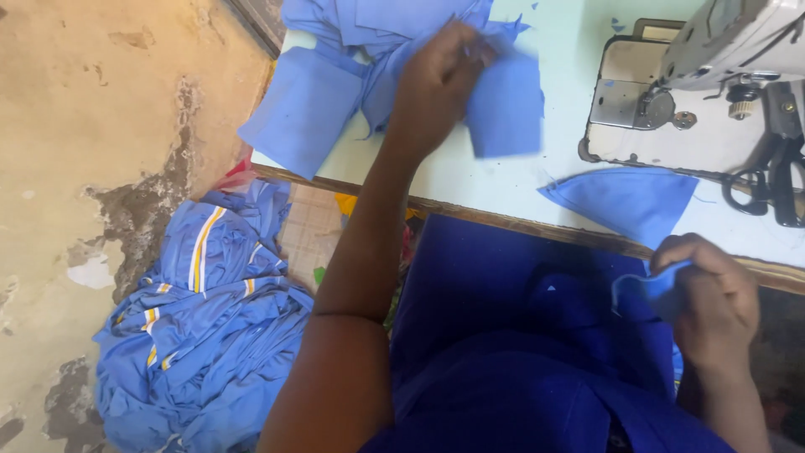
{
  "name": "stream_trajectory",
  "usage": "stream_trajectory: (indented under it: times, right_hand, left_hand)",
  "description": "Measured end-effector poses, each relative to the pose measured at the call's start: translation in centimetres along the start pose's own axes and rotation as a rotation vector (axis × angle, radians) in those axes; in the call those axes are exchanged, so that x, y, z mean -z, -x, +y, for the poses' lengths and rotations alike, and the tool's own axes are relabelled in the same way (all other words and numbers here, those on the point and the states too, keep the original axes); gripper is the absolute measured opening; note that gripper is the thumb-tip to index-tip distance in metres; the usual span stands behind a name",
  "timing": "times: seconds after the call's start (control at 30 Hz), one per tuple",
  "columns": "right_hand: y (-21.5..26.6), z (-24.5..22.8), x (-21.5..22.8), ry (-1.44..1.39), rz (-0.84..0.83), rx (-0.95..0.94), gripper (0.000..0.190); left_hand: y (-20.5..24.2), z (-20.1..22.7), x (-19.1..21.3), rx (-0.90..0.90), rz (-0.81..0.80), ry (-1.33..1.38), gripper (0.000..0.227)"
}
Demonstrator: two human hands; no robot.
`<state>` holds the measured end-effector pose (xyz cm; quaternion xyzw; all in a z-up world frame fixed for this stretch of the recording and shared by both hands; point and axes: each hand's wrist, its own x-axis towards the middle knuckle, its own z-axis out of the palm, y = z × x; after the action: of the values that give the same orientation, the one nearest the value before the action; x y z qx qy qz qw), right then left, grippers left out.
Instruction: Folding and trimming small blue fabric pieces at a sewing workstation
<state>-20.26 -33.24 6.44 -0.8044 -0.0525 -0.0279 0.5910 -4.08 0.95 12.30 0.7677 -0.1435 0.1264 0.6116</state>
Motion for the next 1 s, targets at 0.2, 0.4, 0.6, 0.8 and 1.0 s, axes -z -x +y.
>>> stream_trajectory:
  times: [0.2, 0.4, 0.6, 0.8, 1.0]
  right_hand:
    - [0.3, 0.7, -0.4, 0.085, -0.153, 0.013, 0.028]
    - [0.1, -0.9, -1.3, 0.165, -0.197, 0.048, 0.029]
    - [0.4, -0.4, -1.2, 0.316, -0.112, -0.029, 0.020]
    - [0.5, -1.4, -1.7, 0.168, -0.029, -0.174, 0.016]
    - [-2.0, -1.8, -2.6, 0.033, -0.078, -0.097, 0.015]
  left_hand:
    - [3.0, -9.4, -1.4, 0.333, 0.003, -0.604, 0.032]
    - [-0.6, -12.9, 0.5, 0.139, 0.503, -0.744, 0.046]
    - [-1.7, -8.8, 0.9, 0.077, 0.483, -0.218, 0.029]
    - [-1.6, -6.6, 2.8, -0.014, 0.546, -0.626, 0.022]
    - [3.1, 0.0, -2.1, 0.140, 0.272, 0.322, 0.039]
